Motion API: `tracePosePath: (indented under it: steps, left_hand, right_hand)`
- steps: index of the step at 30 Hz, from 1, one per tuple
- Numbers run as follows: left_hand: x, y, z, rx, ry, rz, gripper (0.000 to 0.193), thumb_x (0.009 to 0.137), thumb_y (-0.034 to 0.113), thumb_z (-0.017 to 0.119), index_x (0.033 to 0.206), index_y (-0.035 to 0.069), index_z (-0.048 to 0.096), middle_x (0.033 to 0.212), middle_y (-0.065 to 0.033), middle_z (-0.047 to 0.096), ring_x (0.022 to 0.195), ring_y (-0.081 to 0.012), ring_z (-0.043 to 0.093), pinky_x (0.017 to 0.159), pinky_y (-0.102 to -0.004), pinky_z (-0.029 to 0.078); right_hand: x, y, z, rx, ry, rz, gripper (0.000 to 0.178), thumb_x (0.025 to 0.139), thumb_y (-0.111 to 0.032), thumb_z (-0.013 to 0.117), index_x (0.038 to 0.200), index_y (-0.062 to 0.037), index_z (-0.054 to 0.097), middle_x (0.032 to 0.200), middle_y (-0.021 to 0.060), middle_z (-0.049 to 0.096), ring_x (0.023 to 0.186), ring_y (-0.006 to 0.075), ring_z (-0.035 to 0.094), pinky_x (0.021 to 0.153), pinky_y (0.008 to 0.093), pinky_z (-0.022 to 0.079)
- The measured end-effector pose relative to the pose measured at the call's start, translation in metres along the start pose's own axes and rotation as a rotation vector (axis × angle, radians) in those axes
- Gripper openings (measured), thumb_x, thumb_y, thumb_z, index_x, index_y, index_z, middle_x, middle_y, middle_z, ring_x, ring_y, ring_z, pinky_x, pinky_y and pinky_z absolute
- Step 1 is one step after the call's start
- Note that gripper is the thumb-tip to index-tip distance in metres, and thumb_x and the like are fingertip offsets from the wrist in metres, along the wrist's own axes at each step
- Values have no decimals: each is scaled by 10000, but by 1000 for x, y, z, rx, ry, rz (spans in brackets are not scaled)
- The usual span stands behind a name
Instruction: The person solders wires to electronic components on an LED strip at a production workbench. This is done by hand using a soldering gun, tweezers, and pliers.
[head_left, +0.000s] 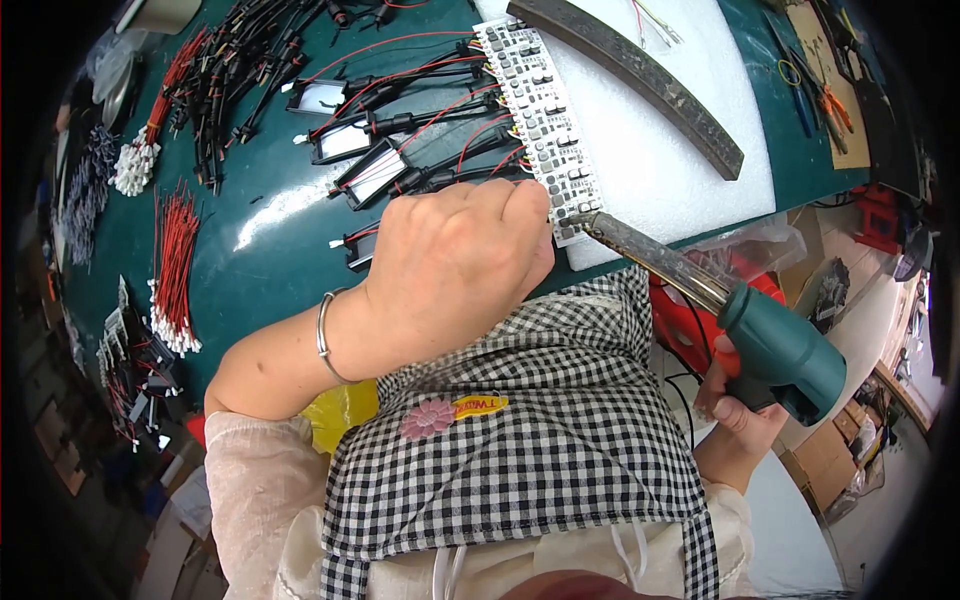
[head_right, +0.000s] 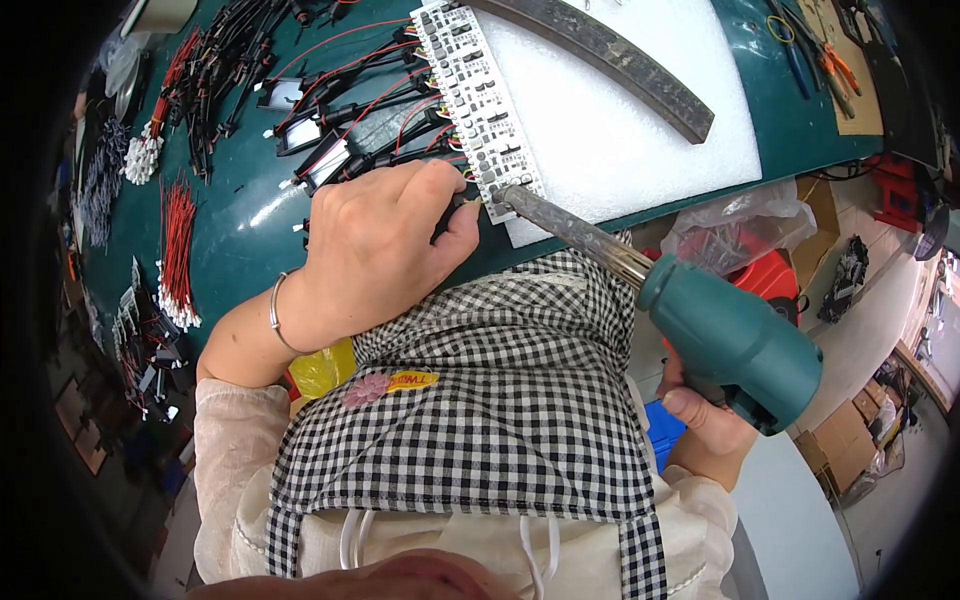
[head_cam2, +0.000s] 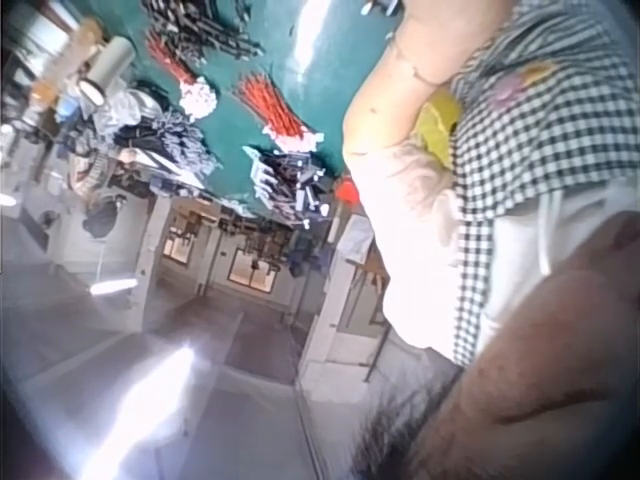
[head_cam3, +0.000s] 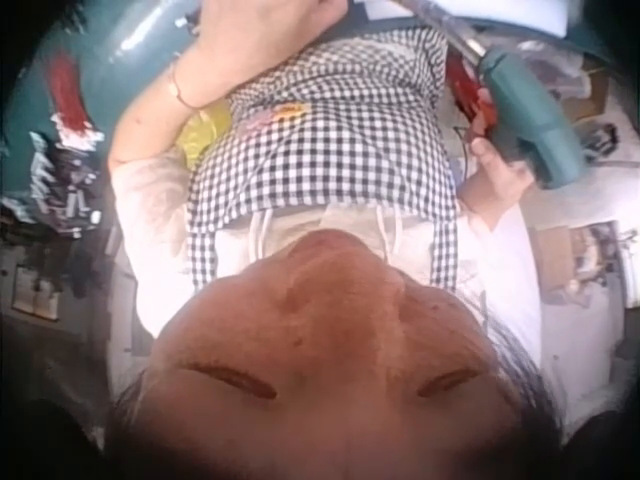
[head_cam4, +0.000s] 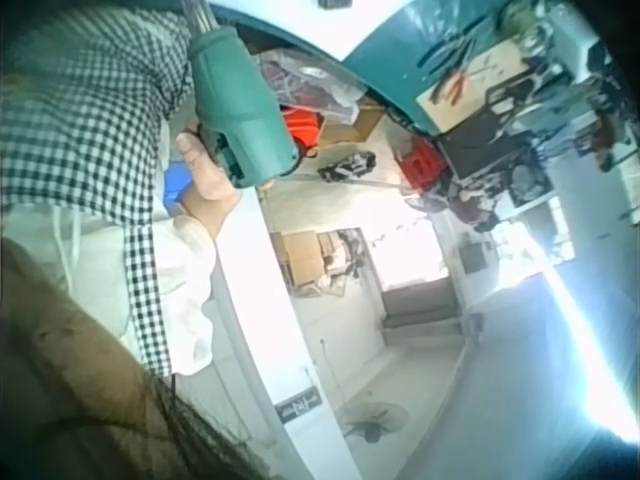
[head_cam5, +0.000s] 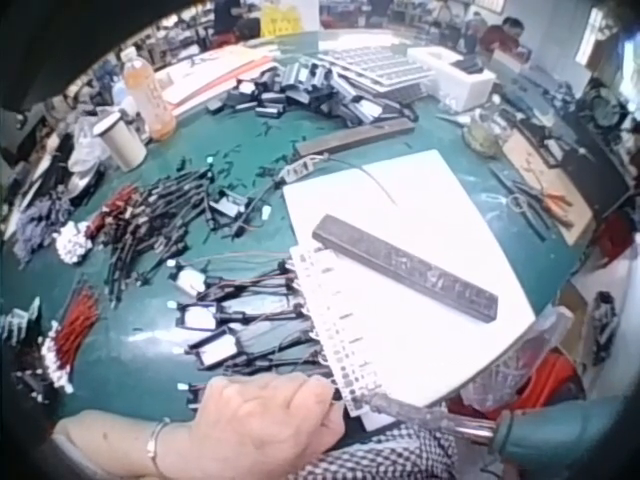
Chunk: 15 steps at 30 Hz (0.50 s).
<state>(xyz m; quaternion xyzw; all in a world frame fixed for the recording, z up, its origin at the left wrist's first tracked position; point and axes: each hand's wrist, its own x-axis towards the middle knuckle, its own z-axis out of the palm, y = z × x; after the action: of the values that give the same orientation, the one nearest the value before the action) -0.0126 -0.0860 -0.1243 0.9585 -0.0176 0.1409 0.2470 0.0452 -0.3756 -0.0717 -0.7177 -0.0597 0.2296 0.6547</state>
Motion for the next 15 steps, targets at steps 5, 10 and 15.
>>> tracePosePath:
  steps: [5, 10, 15]
  left_hand:
    - [-1, -1, 1, 6, -10, 5, 225, 670, 63, 698, 778, 55, 501, 607, -40, 538, 492, -195, 551, 410, -301, 419]
    - [-1, -2, 4, 8, 26, 25, 229, 667, 66, 700, 788, 57, 507, 614, -38, 545, 497, -190, 553, 414, -294, 420]
    - [-3, -2, 3, -3, -13, -14, 222, 666, 64, 701, 788, 60, 515, 628, -41, 565, 506, -190, 567, 418, -293, 427]
  right_hand:
    - [-3, 0, 1, -18, 48, 27, 703, 554, -212, 872, 1068, 118, 525, 665, 91, 577, 436, 118, 469, 382, 231, 362]
    - [-4, -2, 1, -57, 66, 75, 709, 522, -213, 881, 1049, 108, 532, 775, 120, 601, 471, 127, 486, 390, 231, 365]
    - [-2, -1, 1, -40, 73, 69, 704, 516, -183, 876, 1058, 99, 527, 850, 132, 600, 476, 138, 495, 399, 242, 419]
